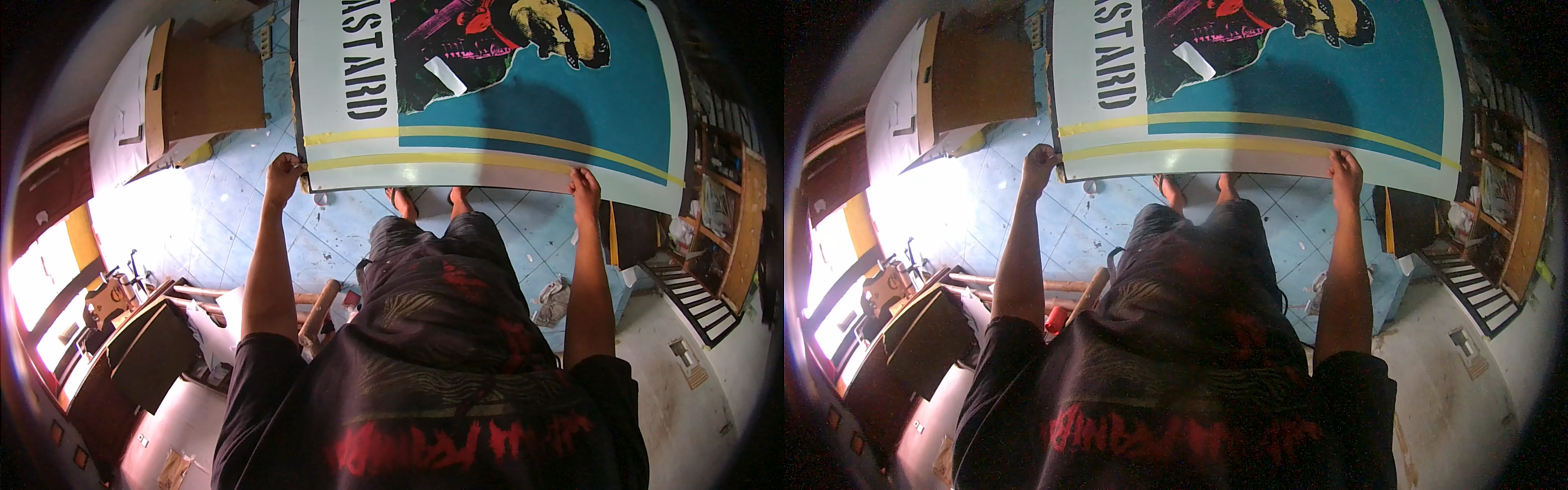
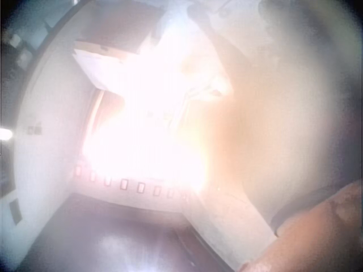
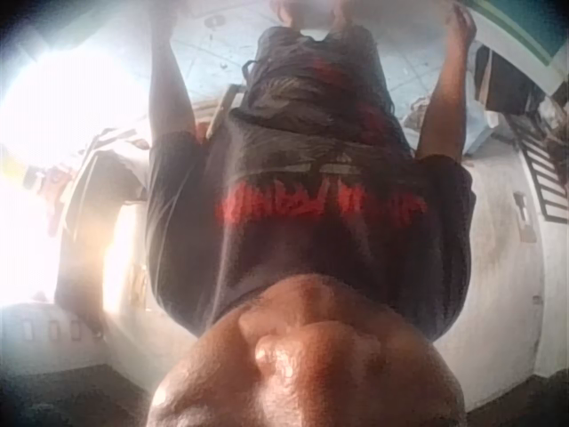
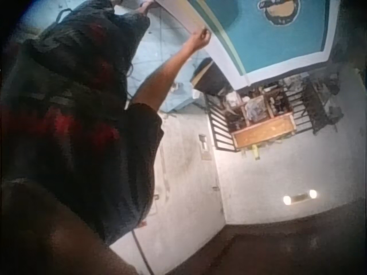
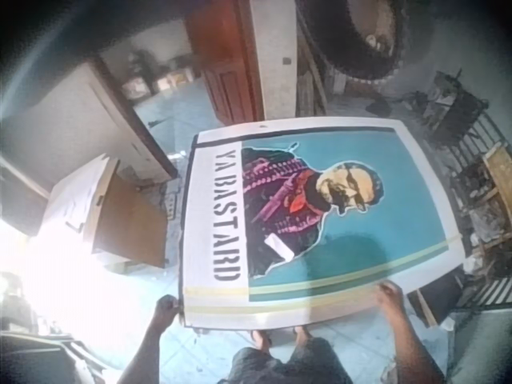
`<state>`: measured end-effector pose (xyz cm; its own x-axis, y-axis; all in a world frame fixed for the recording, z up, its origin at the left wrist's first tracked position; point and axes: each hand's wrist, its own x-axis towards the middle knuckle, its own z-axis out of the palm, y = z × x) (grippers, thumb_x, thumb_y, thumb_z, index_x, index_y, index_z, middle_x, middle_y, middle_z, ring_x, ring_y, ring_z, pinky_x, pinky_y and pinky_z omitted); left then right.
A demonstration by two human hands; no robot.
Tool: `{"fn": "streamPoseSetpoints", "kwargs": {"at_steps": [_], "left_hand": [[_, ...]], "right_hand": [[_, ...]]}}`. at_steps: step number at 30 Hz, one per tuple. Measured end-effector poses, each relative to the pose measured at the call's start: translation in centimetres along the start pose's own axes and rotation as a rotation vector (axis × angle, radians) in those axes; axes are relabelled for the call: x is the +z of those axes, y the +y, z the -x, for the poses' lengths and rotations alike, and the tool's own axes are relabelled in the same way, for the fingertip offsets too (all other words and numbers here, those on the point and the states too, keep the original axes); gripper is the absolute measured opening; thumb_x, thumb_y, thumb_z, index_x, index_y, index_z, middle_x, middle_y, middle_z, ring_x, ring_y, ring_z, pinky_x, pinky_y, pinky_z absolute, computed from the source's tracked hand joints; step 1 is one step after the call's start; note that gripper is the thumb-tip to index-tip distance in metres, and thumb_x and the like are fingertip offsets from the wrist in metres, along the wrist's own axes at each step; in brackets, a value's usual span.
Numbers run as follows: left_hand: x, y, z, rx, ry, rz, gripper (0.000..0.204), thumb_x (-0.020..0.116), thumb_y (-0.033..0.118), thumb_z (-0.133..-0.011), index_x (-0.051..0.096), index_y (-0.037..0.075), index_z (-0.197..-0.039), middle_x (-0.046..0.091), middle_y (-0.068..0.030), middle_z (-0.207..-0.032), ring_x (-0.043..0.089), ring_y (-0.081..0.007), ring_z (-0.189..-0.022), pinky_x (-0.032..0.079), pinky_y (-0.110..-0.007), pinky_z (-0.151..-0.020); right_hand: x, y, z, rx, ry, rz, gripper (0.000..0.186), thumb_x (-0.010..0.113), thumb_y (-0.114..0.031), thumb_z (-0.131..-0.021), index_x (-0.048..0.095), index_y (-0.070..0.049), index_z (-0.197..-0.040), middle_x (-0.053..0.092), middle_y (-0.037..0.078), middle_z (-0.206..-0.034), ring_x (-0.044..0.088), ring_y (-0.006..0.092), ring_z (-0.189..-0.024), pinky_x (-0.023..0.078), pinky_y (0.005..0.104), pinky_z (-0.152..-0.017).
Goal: The person applies masking tape to the edges of a large printed sign and then paints a black stripe along the taped edge using a paintbrush and a paint can. The sign features a graphic and text and is placed on a work surface.
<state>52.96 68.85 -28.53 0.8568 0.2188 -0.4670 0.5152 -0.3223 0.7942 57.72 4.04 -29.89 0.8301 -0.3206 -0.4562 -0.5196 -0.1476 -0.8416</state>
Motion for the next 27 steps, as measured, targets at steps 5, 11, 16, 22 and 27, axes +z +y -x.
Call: {"fn": "streamPoseSetpoints", "kwargs": {"at_steps": [5, 11, 16, 22, 27], "left_hand": [[-0.1, -0.6, -0.6, 0.003, -0.003, 0.059, 0.014, 0.065, -0.004, -0.079, 0.054, 0.001, -0.087, 0.058, -0.0021, -0.079, 0.056, -0.0093, -0.073, 0.046, -0.023, -0.070], [0.0, -1.0, -1.4, 0.017, 0.000, 0.038, 0.013, 0.064, -0.004, -0.080, 0.054, 0.001, -0.086, 0.059, -0.0020, -0.079, 0.056, -0.0091, -0.073, 0.047, -0.023, -0.070], [-0.1, -1.2, -1.5, 0.011, -0.005, 0.069, 0.013, 0.064, -0.004, -0.080, 0.054, 0.001, -0.086, 0.060, -0.0023, -0.079, 0.056, -0.0094, -0.073, 0.046, -0.023, -0.070], [-0.2, -1.5, -1.6, 0.009, -0.014, 0.079, 0.013, 0.064, -0.004, -0.081, 0.054, 0.002, -0.088, 0.060, -0.0024, -0.079, 0.056, -0.0105, -0.073, 0.046, -0.024, -0.070], [-0.4, -1.6, -1.6, 0.012, -0.029, 0.138, 0.013, 0.063, -0.004, -0.080, 0.054, 0.002, -0.087, 0.060, -0.0029, -0.078, 0.057, -0.0114, -0.074, 0.047, -0.024, -0.070]], "right_hand": [[0.0, 0.1, -0.3, -0.005, -0.028, 0.018, 0.024, 0.064, -0.026, -0.088, 0.063, -0.005, -0.101, 0.057, -0.001, -0.080, 0.048, 0.0073, -0.069, 0.042, 0.0228, -0.060], [0.4, 0.1, -0.6, 0.000, -0.016, -0.064, 0.027, 0.065, -0.028, -0.088, 0.062, -0.007, -0.106, 0.057, -0.002, -0.086, 0.047, 0.0074, -0.070, 0.042, 0.0229, -0.064], [0.6, 0.0, -0.1, 0.000, 0.014, -0.084, 0.030, 0.065, -0.029, -0.088, 0.060, -0.006, -0.108, 0.056, -0.001, -0.085, 0.047, 0.0082, -0.073, 0.042, 0.0247, -0.070], [0.9, -0.7, 0.5, -0.019, 0.010, -0.184, 0.021, 0.065, -0.025, -0.089, 0.062, -0.008, -0.100, 0.053, -0.003, -0.075, 0.046, 0.0057, -0.069, 0.038, 0.0219, -0.064], [0.2, -0.2, 0.1, -0.002, -0.060, -0.171, 0.021, 0.064, -0.025, -0.089, 0.061, -0.007, -0.099, 0.051, -0.003, -0.074, 0.045, 0.0065, -0.068, 0.037, 0.0221, -0.064]]}}
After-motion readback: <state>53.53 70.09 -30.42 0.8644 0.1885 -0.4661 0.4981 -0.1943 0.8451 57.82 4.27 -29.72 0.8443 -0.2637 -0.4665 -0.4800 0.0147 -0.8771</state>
